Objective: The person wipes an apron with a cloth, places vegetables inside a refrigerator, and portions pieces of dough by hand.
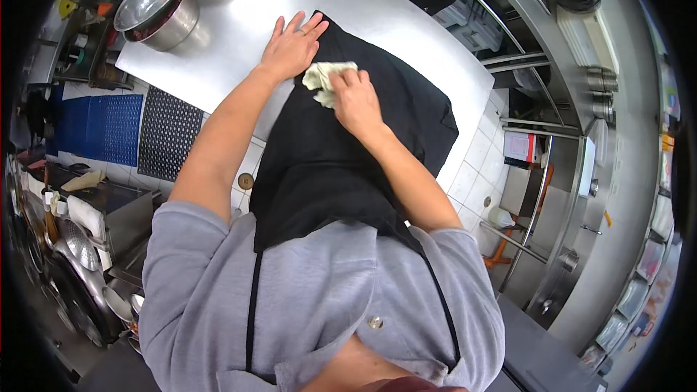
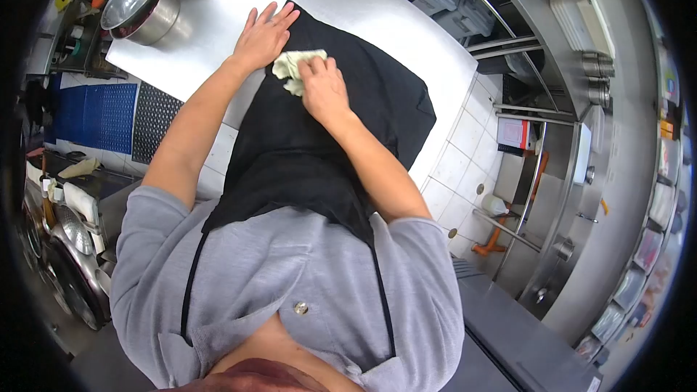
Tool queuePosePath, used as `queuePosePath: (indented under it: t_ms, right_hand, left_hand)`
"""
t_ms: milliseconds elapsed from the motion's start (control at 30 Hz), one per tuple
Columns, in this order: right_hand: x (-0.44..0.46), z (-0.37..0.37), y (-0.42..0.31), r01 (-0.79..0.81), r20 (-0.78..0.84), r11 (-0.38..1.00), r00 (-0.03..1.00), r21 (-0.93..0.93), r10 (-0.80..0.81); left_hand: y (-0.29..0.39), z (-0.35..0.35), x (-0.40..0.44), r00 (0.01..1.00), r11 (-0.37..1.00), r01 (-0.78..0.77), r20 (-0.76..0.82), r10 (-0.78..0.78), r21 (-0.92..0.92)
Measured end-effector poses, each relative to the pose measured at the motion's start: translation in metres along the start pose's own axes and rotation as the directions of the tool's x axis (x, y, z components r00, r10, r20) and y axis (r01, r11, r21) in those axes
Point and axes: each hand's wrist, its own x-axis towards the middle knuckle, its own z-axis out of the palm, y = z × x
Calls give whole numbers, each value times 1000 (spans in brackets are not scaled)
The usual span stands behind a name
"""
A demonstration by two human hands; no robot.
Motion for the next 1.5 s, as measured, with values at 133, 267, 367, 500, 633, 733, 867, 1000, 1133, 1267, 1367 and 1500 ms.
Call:
queuePosePath:
  t_ms: [133, 267, 367, 500, 633, 733, 867, 1000, 1133, 1267, 1367, 1500]
  right_hand:
    - [-37, -42, 44, 39, 108, 998, 993, 51, -45]
    - [3, -60, 47, -144, 3, 970, 989, 196, 146]
    - [55, -43, 37, 54, -220, 985, 975, 162, -18]
    - [52, 4, 22, 135, -109, 990, 986, 45, -130]
    - [-26, -32, 28, 163, 7, 986, 986, 24, -164]
    - [-46, -57, 54, 60, 127, 995, 989, 84, -70]
    - [2, -74, 39, 41, -107, 987, 994, 153, -25]
    - [51, -59, 18, 130, -172, 984, 979, 119, -108]
    - [47, 7, 10, 205, -168, 977, 967, 60, -192]
    - [-16, 1, -33, 287, 29, 934, 954, 215, -300]
    - [-6, -17, -18, 299, 111, 931, 939, 208, -327]
    - [81, -28, 43, 103, -182, 994, 979, 48, -93]
  left_hand:
    - [19, 5, 10, 999, 998, -17, -35, 15, -58]
    - [5, 5, 4, 999, 999, -21, -45, 19, -32]
    - [4, 5, 8, 998, 999, -32, -51, 32, -2]
    - [-1, -6, 12, 1000, 999, -26, 17, 27, -18]
    - [0, 4, 11, 1000, 1000, -19, -21, 19, 16]
    - [-5, -6, 18, 997, 999, -34, 74, 35, -13]
    - [12, -43, 43, 985, 996, -89, 151, 85, 19]
    - [22, -12, 69, 959, 968, -246, 153, 237, 43]
    - [14, -17, 81, 923, 974, -217, 311, 228, -70]
    - [10, -18, 79, 914, 971, -237, 336, 228, -14]
    - [2, -13, 84, 884, 961, -274, 382, 269, -41]
    - [-2, -18, 89, 852, 960, -261, 443, 278, -100]
